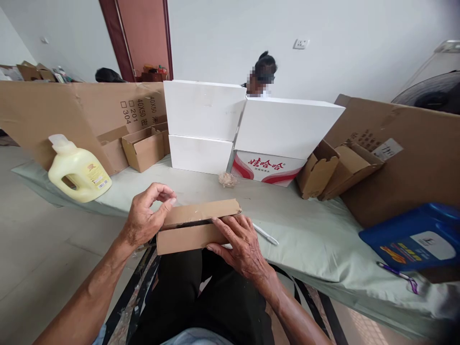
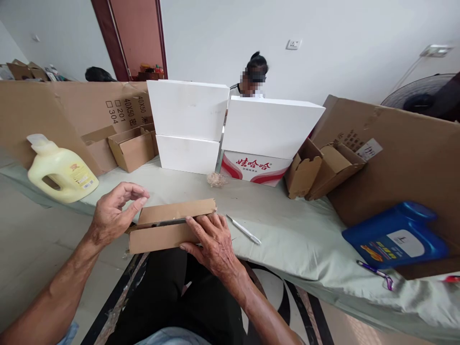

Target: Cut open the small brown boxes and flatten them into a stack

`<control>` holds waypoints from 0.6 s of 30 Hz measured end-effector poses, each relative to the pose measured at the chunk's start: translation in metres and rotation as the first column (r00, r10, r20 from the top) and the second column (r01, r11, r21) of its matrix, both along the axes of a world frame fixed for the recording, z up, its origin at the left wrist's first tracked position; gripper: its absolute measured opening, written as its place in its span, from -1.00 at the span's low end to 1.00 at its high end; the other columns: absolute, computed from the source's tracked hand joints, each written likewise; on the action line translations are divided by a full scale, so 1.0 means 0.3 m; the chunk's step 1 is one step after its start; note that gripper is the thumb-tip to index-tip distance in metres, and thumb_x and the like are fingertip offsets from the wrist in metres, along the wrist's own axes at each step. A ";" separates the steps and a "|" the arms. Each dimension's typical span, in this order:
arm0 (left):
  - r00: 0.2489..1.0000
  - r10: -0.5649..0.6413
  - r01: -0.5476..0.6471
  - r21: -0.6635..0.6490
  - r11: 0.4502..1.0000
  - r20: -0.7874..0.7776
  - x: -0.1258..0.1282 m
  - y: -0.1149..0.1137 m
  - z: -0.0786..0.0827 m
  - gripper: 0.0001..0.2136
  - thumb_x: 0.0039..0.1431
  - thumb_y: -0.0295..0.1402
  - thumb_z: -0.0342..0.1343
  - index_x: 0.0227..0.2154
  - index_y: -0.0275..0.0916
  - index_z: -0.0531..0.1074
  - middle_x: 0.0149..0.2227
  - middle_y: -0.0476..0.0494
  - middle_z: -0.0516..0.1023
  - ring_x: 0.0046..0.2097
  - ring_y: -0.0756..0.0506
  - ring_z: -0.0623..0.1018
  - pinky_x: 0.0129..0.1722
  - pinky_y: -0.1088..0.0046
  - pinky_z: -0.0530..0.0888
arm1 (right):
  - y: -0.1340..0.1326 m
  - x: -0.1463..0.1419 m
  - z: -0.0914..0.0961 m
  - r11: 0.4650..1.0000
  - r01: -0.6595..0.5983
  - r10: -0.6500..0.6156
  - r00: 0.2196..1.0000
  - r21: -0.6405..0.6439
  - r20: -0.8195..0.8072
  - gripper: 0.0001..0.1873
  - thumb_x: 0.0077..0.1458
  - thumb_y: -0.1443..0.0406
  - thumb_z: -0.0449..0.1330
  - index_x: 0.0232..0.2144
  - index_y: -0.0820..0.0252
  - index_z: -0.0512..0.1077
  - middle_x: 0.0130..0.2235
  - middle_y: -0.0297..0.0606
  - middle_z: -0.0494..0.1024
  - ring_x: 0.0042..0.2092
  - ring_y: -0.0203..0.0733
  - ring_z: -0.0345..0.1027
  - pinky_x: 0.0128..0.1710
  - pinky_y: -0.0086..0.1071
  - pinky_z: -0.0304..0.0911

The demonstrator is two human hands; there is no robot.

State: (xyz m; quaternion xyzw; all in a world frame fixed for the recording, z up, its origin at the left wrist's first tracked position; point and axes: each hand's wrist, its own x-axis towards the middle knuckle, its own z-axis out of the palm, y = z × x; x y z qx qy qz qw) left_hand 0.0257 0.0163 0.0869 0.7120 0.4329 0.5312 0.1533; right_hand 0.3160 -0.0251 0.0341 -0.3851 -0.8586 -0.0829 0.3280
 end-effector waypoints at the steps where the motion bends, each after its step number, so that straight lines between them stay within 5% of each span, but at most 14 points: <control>1: 0.997 -0.039 0.039 0.004 0.999 -0.064 0.004 -0.004 0.002 -0.87 0.31 -0.27 0.29 -0.16 -0.16 0.53 -0.20 -0.09 0.70 -0.19 -0.12 0.67 -0.10 0.31 0.61 | -0.005 -0.001 -0.002 1.000 0.005 -0.005 1.000 0.003 -0.002 -0.42 0.44 -0.04 0.26 0.34 0.06 0.42 0.02 -0.05 0.65 -0.02 0.09 0.43 -0.04 -0.06 0.26; 7: 0.878 -0.248 0.280 0.018 0.960 -0.410 0.065 -0.019 0.010 -0.67 0.18 -0.42 0.43 -0.08 -0.14 0.45 -0.10 -0.10 0.64 -0.06 -0.17 0.63 -0.08 0.31 0.54 | -0.015 -0.013 -0.008 1.000 0.010 -0.010 1.000 0.018 -0.005 -0.45 0.45 -0.04 0.24 0.30 0.12 0.46 0.01 -0.03 0.65 -0.02 0.09 0.43 -0.04 -0.06 0.25; 13: 0.825 -0.319 0.374 0.028 0.927 -0.467 0.109 -0.009 0.014 -0.76 0.27 -0.57 0.26 -0.18 -0.13 0.36 -0.24 -0.03 0.55 -0.22 -0.11 0.55 -0.24 0.38 0.47 | -0.016 -0.017 -0.009 1.000 0.004 -0.003 0.999 0.028 -0.039 -0.44 0.46 -0.07 0.20 0.27 0.14 0.47 0.00 -0.05 0.66 -0.03 0.08 0.42 -0.03 -0.05 0.25; 18: 0.788 -0.318 0.391 0.030 0.920 -0.528 0.091 0.000 0.032 -0.77 0.31 -0.58 0.20 -0.10 -0.14 0.38 -0.17 -0.07 0.59 -0.13 -0.13 0.60 -0.16 0.37 0.49 | -0.021 -0.023 -0.011 1.000 -0.006 0.007 0.998 0.017 -0.054 -0.44 0.44 -0.06 0.23 0.26 0.15 0.47 0.02 -0.06 0.67 -0.01 0.07 0.42 -0.01 -0.06 0.25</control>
